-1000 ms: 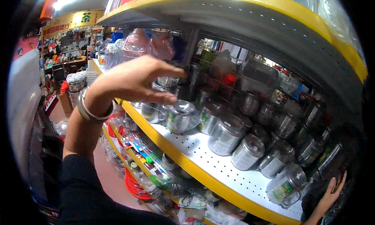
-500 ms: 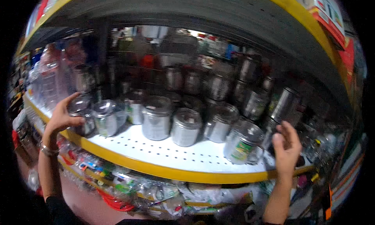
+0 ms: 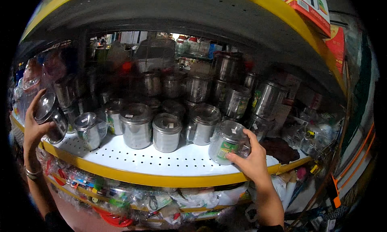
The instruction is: The person tidies a shelf of stainless steel cups and containers by hand, moving items between rows and picking up fallen objects.
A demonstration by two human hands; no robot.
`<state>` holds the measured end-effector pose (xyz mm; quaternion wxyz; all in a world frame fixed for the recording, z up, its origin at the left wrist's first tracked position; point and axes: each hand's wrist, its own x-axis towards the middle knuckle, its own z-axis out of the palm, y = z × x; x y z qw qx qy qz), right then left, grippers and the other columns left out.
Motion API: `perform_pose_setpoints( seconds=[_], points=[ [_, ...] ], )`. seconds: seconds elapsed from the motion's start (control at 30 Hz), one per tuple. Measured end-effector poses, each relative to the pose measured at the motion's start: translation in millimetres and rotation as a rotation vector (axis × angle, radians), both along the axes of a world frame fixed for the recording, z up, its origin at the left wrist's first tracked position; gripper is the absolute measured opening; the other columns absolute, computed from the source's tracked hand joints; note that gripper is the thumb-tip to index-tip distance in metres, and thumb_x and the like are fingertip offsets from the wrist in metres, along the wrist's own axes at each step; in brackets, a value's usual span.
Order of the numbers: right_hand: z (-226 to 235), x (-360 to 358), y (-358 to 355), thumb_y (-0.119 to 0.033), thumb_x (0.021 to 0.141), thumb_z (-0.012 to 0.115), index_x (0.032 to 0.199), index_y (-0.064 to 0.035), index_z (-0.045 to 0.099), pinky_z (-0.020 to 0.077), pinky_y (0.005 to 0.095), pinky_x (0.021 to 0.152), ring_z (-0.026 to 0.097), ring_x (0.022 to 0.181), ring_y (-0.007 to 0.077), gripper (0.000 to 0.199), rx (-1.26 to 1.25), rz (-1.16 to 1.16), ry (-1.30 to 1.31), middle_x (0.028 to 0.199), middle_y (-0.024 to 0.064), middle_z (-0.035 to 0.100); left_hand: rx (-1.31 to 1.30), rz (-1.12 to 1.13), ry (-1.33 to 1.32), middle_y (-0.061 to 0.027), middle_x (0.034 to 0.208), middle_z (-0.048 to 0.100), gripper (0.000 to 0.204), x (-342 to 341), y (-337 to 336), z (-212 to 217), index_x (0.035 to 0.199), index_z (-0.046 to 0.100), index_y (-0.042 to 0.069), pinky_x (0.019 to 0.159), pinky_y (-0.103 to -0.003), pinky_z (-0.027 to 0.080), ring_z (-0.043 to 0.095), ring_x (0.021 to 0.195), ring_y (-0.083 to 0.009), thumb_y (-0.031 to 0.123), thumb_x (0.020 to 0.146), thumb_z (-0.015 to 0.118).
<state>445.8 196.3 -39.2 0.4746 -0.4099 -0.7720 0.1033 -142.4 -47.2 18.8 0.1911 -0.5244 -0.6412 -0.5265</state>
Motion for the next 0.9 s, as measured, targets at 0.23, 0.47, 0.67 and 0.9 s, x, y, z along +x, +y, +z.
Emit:
perform_pose_setpoints(
  seconds=[0.23,0.47,0.67,0.9],
  points=[
    [12.7,10.8,-11.3,-0.015,0.068,0.092,0.133,0.0001,0.054,0.0537,0.0384,0.093,0.07,0.107,0.0292,0.077,-0.025,-0.065,0.014,0.114,0.0209,0.071,-0.13,-0.484,-0.178,-0.0181,0.131,0.062,0.119,139.1,14.0,32.2,0.146,0.047,-0.006,0.106,-0.038,0.048,0.062,0.122,-0.0262,0.042,0.049,0.096],
    [-1.1,44.2,13.1,-0.014,0.065,0.093,0.131,-0.0025,0.056,0.0538,0.0384,0.093,0.071,0.105,0.0294,0.077,0.028,-0.069,0.051,0.115,0.0193,0.071,-0.289,-0.813,0.217,-0.026,0.115,0.064,0.109,276.9,132.4,30.6,0.139,0.052,-0.009,0.096,-0.041,0.053,0.065,0.11,-0.0336,0.058,0.064,0.091],
    [-6.6,44.1,22.6,-0.011,0.064,0.093,0.131,-0.004,0.057,0.0548,0.0363,0.091,0.07,0.104,0.0251,0.076,0.03,-0.004,0.09,0.115,0.0173,0.072,-0.358,-0.7,0.227,-0.0299,0.109,0.063,0.11,334.3,191.5,-5.6,0.139,0.052,-0.011,0.088,-0.046,0.054,0.064,0.104,-0.042,0.066,0.067,0.085],
    [-8.6,44.7,32.9,-0.007,0.068,0.091,0.131,-0.001,0.055,0.0558,0.0348,0.089,0.07,0.103,0.0214,0.073,-0.05,0.133,0.158,0.115,0.0151,0.071,-0.458,-0.634,0.233,-0.0374,0.122,0.053,0.105,342.6,205.7,-26.1,0.142,0.048,-0.01,0.093,-0.048,0.053,0.06,0.109,-0.0489,0.065,0.075,0.08]
  ],
)
